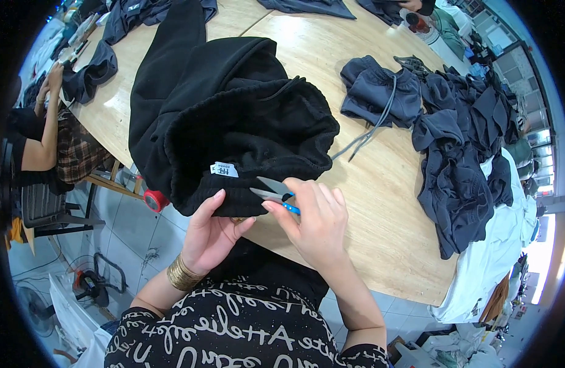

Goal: Trim excess threads from the seams of finished shorts and hoodies using thread snips.

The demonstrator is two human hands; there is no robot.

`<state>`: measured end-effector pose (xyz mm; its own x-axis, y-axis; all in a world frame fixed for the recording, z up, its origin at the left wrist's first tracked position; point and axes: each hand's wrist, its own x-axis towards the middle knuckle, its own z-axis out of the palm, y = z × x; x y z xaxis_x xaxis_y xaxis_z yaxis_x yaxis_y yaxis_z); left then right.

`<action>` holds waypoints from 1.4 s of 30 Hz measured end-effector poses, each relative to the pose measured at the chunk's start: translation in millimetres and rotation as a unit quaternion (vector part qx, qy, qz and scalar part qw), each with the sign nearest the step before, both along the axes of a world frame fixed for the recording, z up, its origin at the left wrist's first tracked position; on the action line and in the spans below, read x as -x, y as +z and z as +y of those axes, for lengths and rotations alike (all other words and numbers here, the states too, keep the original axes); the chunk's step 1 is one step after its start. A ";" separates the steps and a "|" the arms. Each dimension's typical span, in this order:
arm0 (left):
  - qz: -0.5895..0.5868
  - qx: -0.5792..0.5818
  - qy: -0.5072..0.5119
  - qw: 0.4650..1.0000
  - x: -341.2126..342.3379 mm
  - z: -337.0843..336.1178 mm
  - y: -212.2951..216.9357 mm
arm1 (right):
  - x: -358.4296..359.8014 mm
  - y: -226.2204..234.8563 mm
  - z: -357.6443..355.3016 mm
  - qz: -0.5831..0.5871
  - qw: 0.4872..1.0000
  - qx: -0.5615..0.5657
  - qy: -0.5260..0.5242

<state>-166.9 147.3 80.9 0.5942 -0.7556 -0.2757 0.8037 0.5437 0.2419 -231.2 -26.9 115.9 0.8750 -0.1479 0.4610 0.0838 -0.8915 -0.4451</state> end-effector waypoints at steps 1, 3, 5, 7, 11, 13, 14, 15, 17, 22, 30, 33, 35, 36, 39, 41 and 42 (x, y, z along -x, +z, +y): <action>0.003 0.011 0.001 1.000 -0.4 -0.1 0.6 | -0.5 2.7 1.9 -0.004 0.998 -0.059 -0.002; 0.008 0.006 -0.002 1.000 -0.4 0.8 1.9 | -4.2 10.0 7.4 -0.001 0.988 -0.153 -0.002; 0.014 0.002 -0.006 1.000 1.5 0.8 1.1 | -11.5 8.6 12.1 0.002 0.970 -0.244 -0.003; 0.008 -0.006 0.000 1.000 4.6 0.9 -2.2 | -24.8 -3.3 14.4 -0.041 0.979 -0.194 0.054; -0.094 -0.145 0.020 0.985 0.8 1.6 2.4 | -36.5 -13.2 18.3 0.009 0.961 -0.273 0.041; -0.150 -0.200 0.031 0.968 0.1 1.9 -1.8 | -38.6 -16.5 20.1 0.013 0.966 -0.256 0.037; -0.150 -0.200 0.031 0.968 0.2 3.0 -1.5 | -39.9 -19.1 20.7 0.017 0.971 -0.238 0.031; -0.128 -0.172 0.016 0.977 0.7 3.7 -1.4 | -42.5 -23.8 19.6 0.018 0.970 -0.238 0.032; -0.105 -0.143 0.002 0.984 -1.0 9.4 -1.7 | -48.3 -32.6 16.8 0.067 0.937 -0.343 -0.014; -0.413 -0.213 -0.505 0.728 -23.1 30.3 23.6 | -45.7 -36.7 2.4 0.191 0.912 -0.362 -0.021; -0.753 -0.418 0.054 0.506 -44.9 -14.3 -23.2 | -35.6 -42.3 -6.4 0.153 0.958 -0.242 0.038; -0.687 -0.411 -0.001 0.599 -47.1 -20.1 -35.0 | -31.2 -52.3 -9.4 0.116 0.968 -0.215 0.050; -0.669 -0.373 -0.049 0.640 -51.4 -20.5 -37.3 | -30.4 -49.6 -11.5 0.099 0.976 -0.176 0.080; -0.670 -0.372 -0.050 0.641 -54.4 -20.5 -34.0 | -29.8 -46.5 -13.8 0.080 0.981 -0.138 0.111; -0.545 -0.297 -0.109 0.776 -62.3 -15.4 -20.1 | -26.3 -32.4 -15.0 0.075 0.960 -0.233 0.139; -0.525 -0.239 -0.101 0.811 -65.7 -10.7 -18.6 | -22.3 -17.1 -21.9 0.107 0.947 -0.241 0.184; -0.507 -0.225 -0.116 0.824 -68.8 -7.4 -16.9 | -20.3 -7.4 -25.1 0.140 0.932 -0.247 0.226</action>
